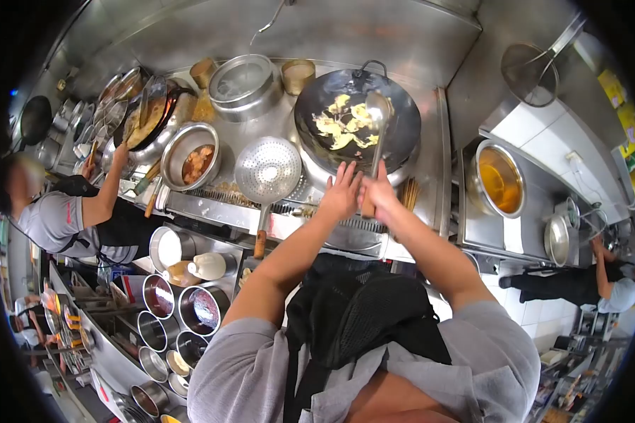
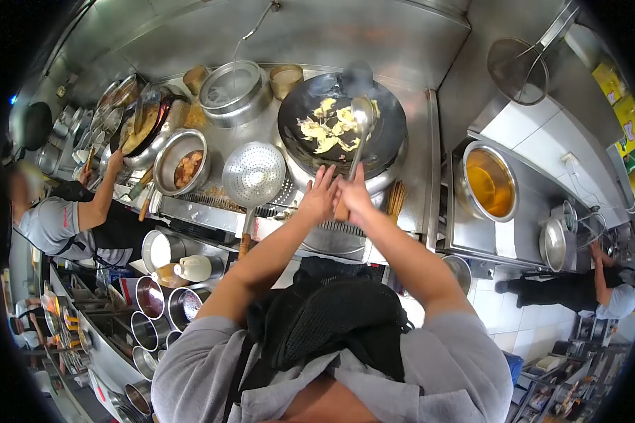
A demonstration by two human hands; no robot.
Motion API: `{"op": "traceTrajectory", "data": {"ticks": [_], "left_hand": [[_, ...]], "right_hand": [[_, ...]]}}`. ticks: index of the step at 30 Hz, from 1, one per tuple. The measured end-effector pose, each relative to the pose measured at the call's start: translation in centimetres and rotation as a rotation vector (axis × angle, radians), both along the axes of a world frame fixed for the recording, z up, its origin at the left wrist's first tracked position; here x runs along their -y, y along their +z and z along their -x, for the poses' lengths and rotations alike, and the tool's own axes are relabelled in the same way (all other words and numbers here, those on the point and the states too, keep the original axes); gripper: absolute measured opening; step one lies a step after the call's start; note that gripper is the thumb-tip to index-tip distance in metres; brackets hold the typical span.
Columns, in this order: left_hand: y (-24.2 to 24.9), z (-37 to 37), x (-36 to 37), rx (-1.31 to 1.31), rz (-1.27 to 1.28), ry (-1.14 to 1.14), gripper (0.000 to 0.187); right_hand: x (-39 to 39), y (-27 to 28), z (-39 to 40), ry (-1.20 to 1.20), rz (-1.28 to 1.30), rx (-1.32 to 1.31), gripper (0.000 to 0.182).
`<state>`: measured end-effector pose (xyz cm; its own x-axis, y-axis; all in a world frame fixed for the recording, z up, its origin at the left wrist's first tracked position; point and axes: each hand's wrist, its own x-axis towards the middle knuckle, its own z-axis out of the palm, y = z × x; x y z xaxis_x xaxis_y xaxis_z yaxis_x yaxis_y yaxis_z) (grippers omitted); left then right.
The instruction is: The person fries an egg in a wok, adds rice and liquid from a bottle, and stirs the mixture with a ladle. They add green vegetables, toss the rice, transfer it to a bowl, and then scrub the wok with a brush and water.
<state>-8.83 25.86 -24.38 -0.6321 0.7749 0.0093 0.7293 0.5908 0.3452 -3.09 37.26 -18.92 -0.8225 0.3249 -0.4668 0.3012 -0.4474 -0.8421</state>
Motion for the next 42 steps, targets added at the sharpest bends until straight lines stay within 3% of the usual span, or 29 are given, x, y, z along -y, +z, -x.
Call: {"op": "traceTrajectory", "data": {"ticks": [3,5,7,9,10,11,15,16,17,19,20,21,24,27,28,29,31,33,35,37,40,41,42], "left_hand": [[0.0,0.5,-0.2,0.005,0.014,0.011,0.084],[0.0,0.5,-0.3,0.029,0.014,-0.011,0.079],[0.5,0.6,-0.2,0.058,0.033,-0.023,0.074],[0.6,1.1,0.0,0.081,0.054,-0.03,0.07],[-0.1,1.5,0.1,0.081,0.031,-0.053,0.067],[-0.5,1.7,0.0,0.082,0.004,-0.075,0.064],[0.4,0.5,-0.6,0.052,0.052,-0.016,0.056],[0.9,0.3,-0.5,0.075,0.054,-0.007,0.056],[0.9,0.4,-0.5,0.069,0.056,-0.004,0.056],[1.0,0.9,-0.4,0.134,0.048,-0.015,0.056],[0.8,1.2,-0.4,0.123,0.045,-0.019,0.057],[0.5,1.4,-0.3,0.125,0.042,-0.022,0.057],[0.6,1.5,-0.7,0.114,0.051,-0.037,0.056],[2.3,0.8,-1.1,0.109,0.0,0.083,0.049],[2.1,1.2,-1.4,0.135,-0.024,0.116,0.044],[2.3,1.7,-1.6,0.159,-0.05,0.155,0.039],[2.6,2.8,-1.9,0.127,-0.012,0.193,0.035],[0.3,3.5,-2.1,-0.029,-0.048,0.142,0.027],[0.7,4.0,-2.4,-0.021,-0.046,0.119,0.026],[4.4,2.8,-1.5,0.053,-0.144,0.104,0.029],[10.7,-1.6,2.8,-0.002,-0.244,-0.079,0.027],[12.6,-3.8,4.3,-0.028,-0.208,-0.078,0.027],[13.1,-5.4,5.6,-0.101,-0.363,-0.125,0.027]], "right_hand": [[-2.6,2.8,-2.6,0.047,0.345,0.052,0.074],[-8.1,0.1,-0.4,0.044,0.743,-0.135,0.071],[-7.7,-1.9,0.8,0.063,0.708,-0.199,0.073],[-3.4,-3.3,0.9,-0.047,0.126,-0.061,0.075],[-1.6,-3.3,-0.2,-0.097,0.09,-0.042,0.077],[-0.2,-0.2,-2.6,-0.076,0.123,0.011,0.078],[-7.1,-1.5,-3.3,0.085,0.509,-0.158,0.078],[-6.6,-2.3,-2.1,0.148,0.206,-0.104,0.076],[-5.6,-2.3,-1.8,0.151,0.208,-0.11,0.076],[-4.0,-2.3,-1.5,0.128,-0.325,-0.048,0.074],[-3.5,-0.2,-2.9,0.097,-0.162,-0.03,0.072],[-3.6,1.1,-4.6,0.094,-0.165,-0.028,0.072],[-6.2,1.7,-7.8,0.21,0.531,-0.16,0.069],[-6.6,-2.2,-5.2,0.171,0.489,-0.076,0.068],[-5.8,-2.1,-4.5,0.21,0.127,-0.007,0.071],[-5.6,-2.5,-4.6,0.24,0.126,-0.005,0.071],[-6.1,-3.6,-6.3,0.276,-0.542,-0.12,0.076],[-7.0,-2.4,-10.4,0.294,-0.331,-0.247,0.079],[-5.5,-1.4,-15.4,0.244,-0.535,-0.072,0.078],[-5.1,-3.2,-20.2,0.248,-0.493,0.052,0.08],[-5.8,-5.8,-26.0,0.313,-0.734,0.019,0.082],[-5.6,-6.3,-27.3,0.274,-0.835,-0.142,0.082],[-5.5,-6.6,-27.9,0.237,-0.931,-0.306,0.083]]}}
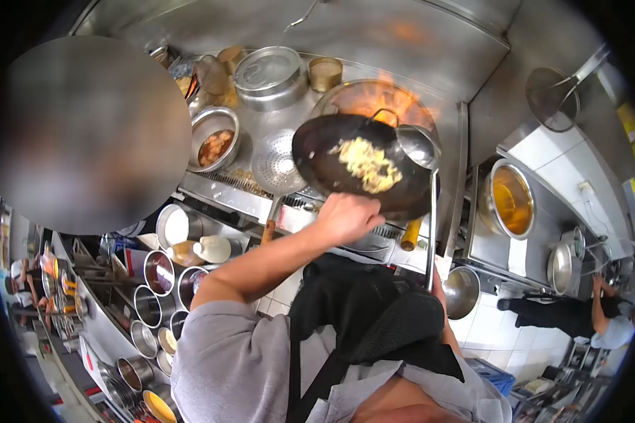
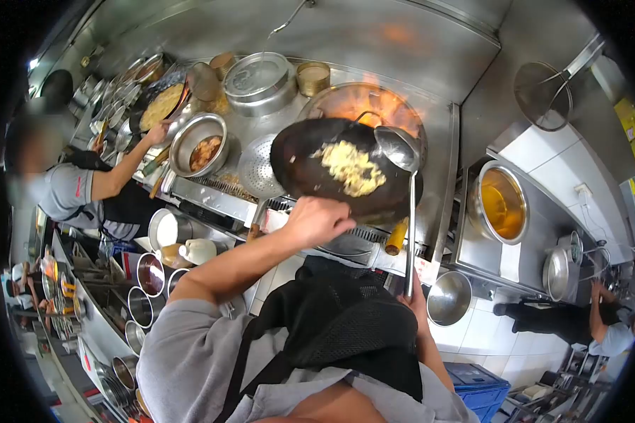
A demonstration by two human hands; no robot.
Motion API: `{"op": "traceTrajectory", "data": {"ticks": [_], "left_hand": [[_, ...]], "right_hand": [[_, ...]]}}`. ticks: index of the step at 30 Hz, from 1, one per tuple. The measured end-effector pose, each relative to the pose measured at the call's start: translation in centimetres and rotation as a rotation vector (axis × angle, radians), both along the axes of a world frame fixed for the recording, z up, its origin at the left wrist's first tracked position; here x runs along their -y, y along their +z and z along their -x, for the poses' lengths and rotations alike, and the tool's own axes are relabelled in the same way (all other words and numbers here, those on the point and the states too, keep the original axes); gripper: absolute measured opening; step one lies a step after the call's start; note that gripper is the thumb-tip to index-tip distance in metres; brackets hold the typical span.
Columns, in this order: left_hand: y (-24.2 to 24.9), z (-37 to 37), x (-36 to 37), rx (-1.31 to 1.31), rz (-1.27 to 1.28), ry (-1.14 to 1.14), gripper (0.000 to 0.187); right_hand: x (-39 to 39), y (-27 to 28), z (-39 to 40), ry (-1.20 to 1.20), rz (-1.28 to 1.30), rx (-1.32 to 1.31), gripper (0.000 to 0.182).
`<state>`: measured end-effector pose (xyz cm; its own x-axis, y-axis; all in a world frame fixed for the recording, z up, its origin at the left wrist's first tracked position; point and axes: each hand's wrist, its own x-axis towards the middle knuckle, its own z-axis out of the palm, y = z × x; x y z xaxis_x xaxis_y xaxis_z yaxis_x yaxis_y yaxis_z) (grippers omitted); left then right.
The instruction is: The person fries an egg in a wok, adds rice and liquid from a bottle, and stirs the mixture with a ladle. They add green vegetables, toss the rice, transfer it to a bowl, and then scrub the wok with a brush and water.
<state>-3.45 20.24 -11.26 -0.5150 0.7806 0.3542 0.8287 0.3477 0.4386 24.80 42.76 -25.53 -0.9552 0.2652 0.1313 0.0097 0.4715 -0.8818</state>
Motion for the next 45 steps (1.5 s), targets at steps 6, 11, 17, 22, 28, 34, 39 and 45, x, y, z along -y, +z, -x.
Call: {"op": "traceTrajectory", "data": {"ticks": [6,11,17,22,28,34,39,45], "left_hand": [[-4.1,5.1,-3.3,0.12,0.169,0.125,0.038],[-10.1,8.5,-7.3,0.087,0.204,0.22,0.037],[-10.8,-2.0,4.2,0.146,0.161,-0.103,0.042],[1.1,4.0,-0.6,0.039,0.019,0.074,0.039],[1.4,4.5,-1.9,0.055,0.092,0.052,0.033],[-14.6,10.2,-6.2,-0.056,-0.089,0.081,0.026],[-16.3,11.6,-6.4,-0.012,-0.007,0.026,0.012],[-16.4,10.7,-6.5,0.022,-0.026,0.089,0.018]], "right_hand": [[1.1,3.9,2.9,-0.205,0.657,0.215,0.078],[1.8,6.3,6.4,-0.238,0.603,0.235,0.079],[0.0,4.4,2.1,-0.197,0.546,0.149,0.078],[2.6,6.1,3.3,-0.086,0.378,0.28,0.075],[2.2,7.9,6.5,-0.193,0.643,0.212,0.077],[1.8,5.3,6.9,-0.335,0.59,0.159,0.078],[1.8,0.3,3.3,-0.498,0.492,0.254,0.079],[0.4,-5.2,-0.1,-0.569,-0.044,0.464,0.08]]}}
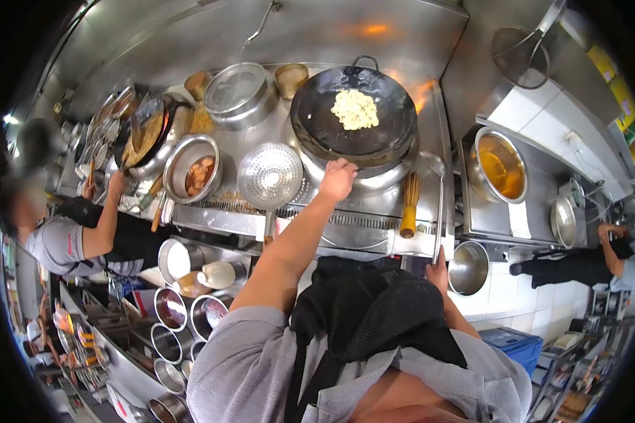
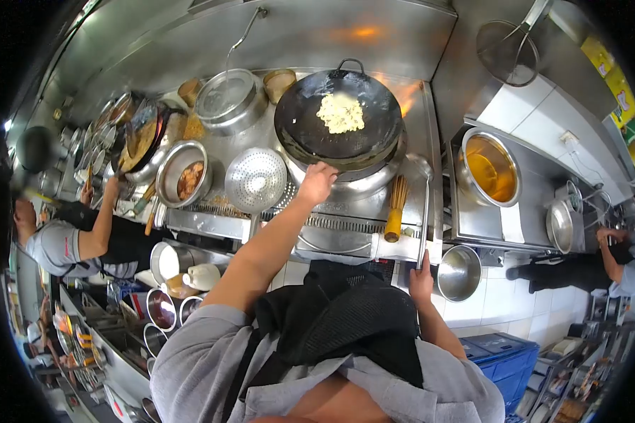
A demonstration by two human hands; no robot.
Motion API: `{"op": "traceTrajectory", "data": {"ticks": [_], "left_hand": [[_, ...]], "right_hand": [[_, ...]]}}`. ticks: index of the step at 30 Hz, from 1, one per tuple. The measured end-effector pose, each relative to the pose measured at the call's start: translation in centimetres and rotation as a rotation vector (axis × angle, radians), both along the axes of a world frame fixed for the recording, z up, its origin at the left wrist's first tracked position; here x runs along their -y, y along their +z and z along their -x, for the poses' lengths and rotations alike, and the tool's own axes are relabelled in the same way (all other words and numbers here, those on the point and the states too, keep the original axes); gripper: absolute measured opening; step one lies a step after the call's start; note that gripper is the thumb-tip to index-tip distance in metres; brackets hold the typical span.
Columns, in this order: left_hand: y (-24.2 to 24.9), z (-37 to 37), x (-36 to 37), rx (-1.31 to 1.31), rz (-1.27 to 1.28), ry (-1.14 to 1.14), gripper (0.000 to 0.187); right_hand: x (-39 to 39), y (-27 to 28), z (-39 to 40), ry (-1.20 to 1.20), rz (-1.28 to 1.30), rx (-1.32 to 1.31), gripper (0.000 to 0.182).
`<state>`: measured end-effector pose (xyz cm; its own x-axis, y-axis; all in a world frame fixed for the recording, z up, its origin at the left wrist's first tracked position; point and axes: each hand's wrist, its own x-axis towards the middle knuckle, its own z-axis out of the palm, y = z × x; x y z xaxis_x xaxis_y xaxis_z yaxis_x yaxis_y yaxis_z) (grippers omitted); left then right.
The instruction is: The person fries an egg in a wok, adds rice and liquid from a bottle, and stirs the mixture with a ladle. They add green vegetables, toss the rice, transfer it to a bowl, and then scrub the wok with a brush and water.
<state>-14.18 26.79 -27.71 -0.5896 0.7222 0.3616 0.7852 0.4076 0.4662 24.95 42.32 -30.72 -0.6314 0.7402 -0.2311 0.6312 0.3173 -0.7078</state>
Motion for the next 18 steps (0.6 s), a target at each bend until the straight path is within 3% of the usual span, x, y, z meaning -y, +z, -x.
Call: {"op": "traceTrajectory", "data": {"ticks": [2,4,6,7,8,10,11,12,14,18], "left_hand": [[1.7,-2.7,1.4,0.093,-0.11,0.077,0.028],[2.6,-5.9,4.4,0.185,-0.327,0.162,0.032],[0.2,-9.3,9.7,0.25,-0.241,0.297,0.033],[0.1,-12.1,12.9,0.234,-0.162,0.363,0.033],[-1.5,-15.0,16.4,0.295,-0.056,0.453,0.032],[-3.0,-22.6,22.9,0.412,0.09,0.629,0.027],[-2.3,-26.9,24.7,0.471,0.121,0.757,0.026],[-1.3,-31.4,26.2,0.536,0.152,0.896,0.024],[-0.8,-39.9,28.7,0.739,0.133,1.125,0.027],[1.4,-53.3,28.1,0.896,0.208,1.46,0.031]], "right_hand": [[-1.2,-3.5,-1.0,0.001,-0.123,0.083,0.083],[-2.1,-3.9,-1.4,0.018,-0.008,0.304,0.091],[-4.6,-8.1,-2.5,0.17,-0.084,0.247,0.096],[-4.8,-6.3,-1.6,0.174,-0.057,0.411,0.093],[-5.8,-5.3,-1.5,0.232,-0.05,0.417,0.093],[-6.9,-4.3,-1.1,0.589,-0.462,0.271,0.078],[-7.7,-3.6,0.0,0.727,-0.328,0.174,0.062],[-8.2,-5.7,0.3,0.809,-0.303,0.169,0.062],[-8.7,-11.9,1.5,1.209,0.027,-0.01,0.047],[2.1,-9.2,7.5,1.754,0.191,-0.015,0.045]]}}
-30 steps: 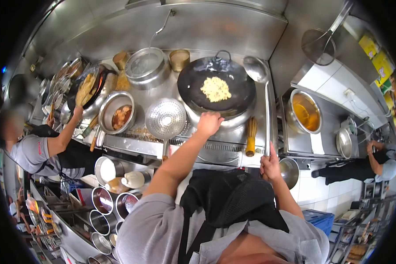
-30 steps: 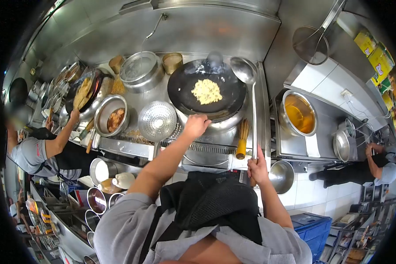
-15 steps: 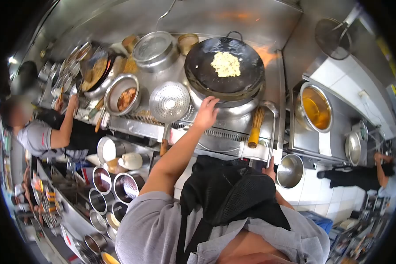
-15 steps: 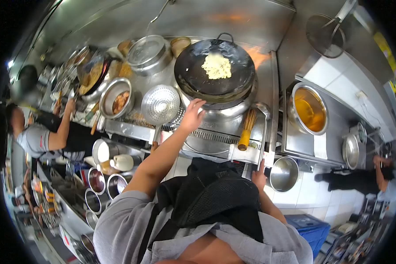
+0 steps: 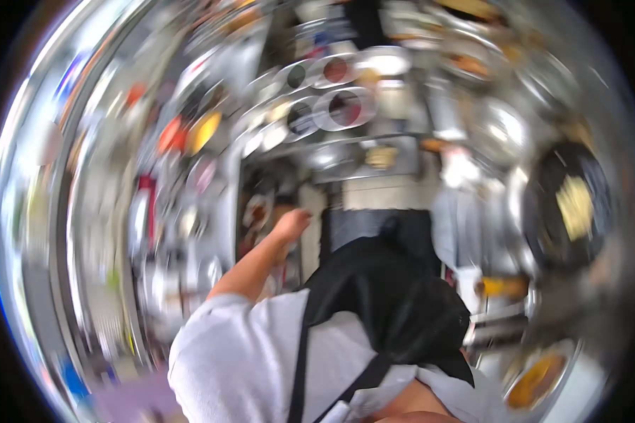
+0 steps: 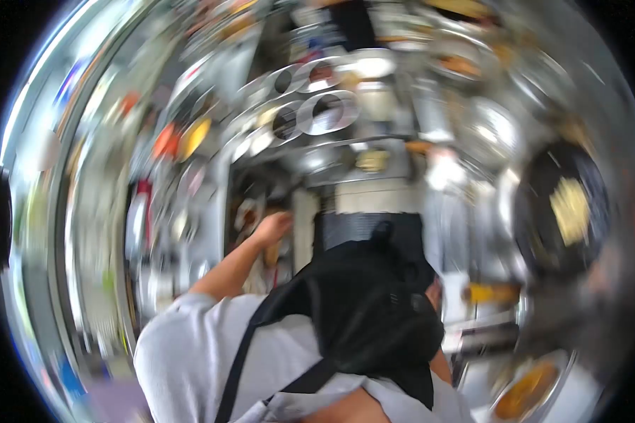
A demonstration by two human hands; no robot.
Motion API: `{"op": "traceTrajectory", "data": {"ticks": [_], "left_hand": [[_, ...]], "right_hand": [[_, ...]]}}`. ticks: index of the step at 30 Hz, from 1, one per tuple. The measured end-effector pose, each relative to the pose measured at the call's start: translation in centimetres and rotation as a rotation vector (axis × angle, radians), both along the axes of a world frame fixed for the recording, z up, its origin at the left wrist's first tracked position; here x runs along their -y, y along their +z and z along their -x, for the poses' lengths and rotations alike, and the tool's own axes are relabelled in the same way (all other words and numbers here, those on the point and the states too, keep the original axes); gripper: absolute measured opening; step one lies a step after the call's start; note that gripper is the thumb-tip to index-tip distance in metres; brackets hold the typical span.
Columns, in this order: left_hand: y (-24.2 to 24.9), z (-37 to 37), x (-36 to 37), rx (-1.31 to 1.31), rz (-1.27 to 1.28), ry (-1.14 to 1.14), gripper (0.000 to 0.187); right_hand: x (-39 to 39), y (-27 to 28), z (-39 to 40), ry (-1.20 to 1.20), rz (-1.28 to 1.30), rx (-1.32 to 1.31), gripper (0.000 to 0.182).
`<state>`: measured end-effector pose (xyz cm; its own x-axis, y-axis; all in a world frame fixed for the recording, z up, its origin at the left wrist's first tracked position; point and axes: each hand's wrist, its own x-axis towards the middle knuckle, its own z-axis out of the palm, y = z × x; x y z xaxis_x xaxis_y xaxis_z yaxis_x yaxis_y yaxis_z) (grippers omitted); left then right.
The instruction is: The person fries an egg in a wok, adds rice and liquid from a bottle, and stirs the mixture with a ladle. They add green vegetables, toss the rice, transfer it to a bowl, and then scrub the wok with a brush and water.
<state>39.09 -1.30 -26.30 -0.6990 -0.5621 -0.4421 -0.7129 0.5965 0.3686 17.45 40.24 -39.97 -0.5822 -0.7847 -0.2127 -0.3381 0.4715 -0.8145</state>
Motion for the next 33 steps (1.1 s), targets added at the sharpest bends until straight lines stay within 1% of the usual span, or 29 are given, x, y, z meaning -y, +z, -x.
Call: {"op": "traceTrajectory", "data": {"ticks": [1,2,3,4,5,7,9,10,11,12,14,15,16,18,20,22,24,26,28,30,32,33], "left_hand": [[-0.1,-3.2,-0.5,-0.044,-0.019,0.094,0.03],[0.8,-5.8,-1.5,-0.053,-0.054,0.194,0.03],[0.3,-8.7,-2.1,-0.076,-0.052,0.263,0.03],[-0.1,-11.8,-3.0,-0.101,-0.057,0.306,0.031],[0.2,-15.0,-4.2,-0.105,-0.043,0.402,0.031],[0.8,-18.1,-5.4,0.011,-0.086,0.433,0.03],[0.1,-21.8,-6.5,0.012,-0.081,0.504,0.03],[0.5,-23.6,-7.3,0.026,-0.082,0.54,0.029],[0.9,-25.3,-7.9,-0.042,-0.137,0.616,0.029],[1.0,-26.9,-7.9,-0.036,-0.132,0.655,0.029],[1.3,-30.1,-7.1,-0.091,-0.013,0.658,0.031],[2.4,-30.9,-6.3,-0.081,-0.016,0.746,0.03],[1.8,-32.7,-4.8,-0.1,-0.006,0.738,0.03],[3.1,-34.6,-1.1,-0.1,0.175,0.742,0.031],[4.0,-36.8,3.5,-0.118,0.349,0.842,0.032],[5.5,-38.6,8.2,-0.071,0.416,1.114,0.037],[-0.4,-46.4,15.2,-0.252,0.426,1.392,0.041],[3.5,-44.8,17.6,-0.642,0.139,1.734,0.045],[1.5,-46.5,21.0,-0.781,0.082,1.891,0.046],[0.6,-46.7,22.7,-0.794,-0.005,1.894,0.047],[-0.5,-47.1,24.2,-0.811,-0.104,1.848,0.047],[-0.7,-46.7,24.6,-0.839,-0.055,1.884,0.043]], "right_hand": [[3.8,0.9,-0.2,0.156,0.03,0.022,0.044],[7.2,1.9,-1.1,0.307,0.055,0.042,0.043],[10.0,2.8,-2.5,0.443,0.069,0.06,0.042],[11.5,3.4,-4.1,0.553,0.073,0.076,0.041],[11.8,4.0,-5.8,0.633,0.069,0.089,0.04],[10.1,5.0,-8.4,0.713,0.054,0.104,0.039],[6.7,5.7,-10.3,0.754,0.036,0.121,0.037],[4.8,5.9,-11.3,0.774,0.024,0.136,0.036],[3.1,6.2,-12.2,0.796,0.009,0.155,0.036],[2.2,6.4,-12.9,0.819,0.001,0.174,0.035],[2.8,6.6,-14.0,0.861,-0.007,0.214,0.033],[4.1,6.6,-13.7,0.875,-0.018,0.235,0.033],[5.4,6.9,-13.6,0.874,-0.028,0.254,0.032],[8.8,8.2,-14.3,0.849,-0.048,0.271,0.031],[10.4,8.5,-15.3,0.822,-0.084,0.292,0.029],[12.8,8.1,-14.7,0.769,-0.115,0.286,0.028],[14.3,8.5,-13.6,0.689,-0.165,0.262,0.027],[14.3,8.2,-13.3,0.579,-0.226,0.237,0.026],[14.3,7.5,-10.8,0.459,-0.279,0.225,0.025],[15.9,6.7,-7.5,0.332,-0.319,0.226,0.024],[16.9,6.2,-3.4,0.178,-0.349,0.237,0.024],[16.4,6.1,-1.4,0.082,-0.36,0.247,0.024]]}}
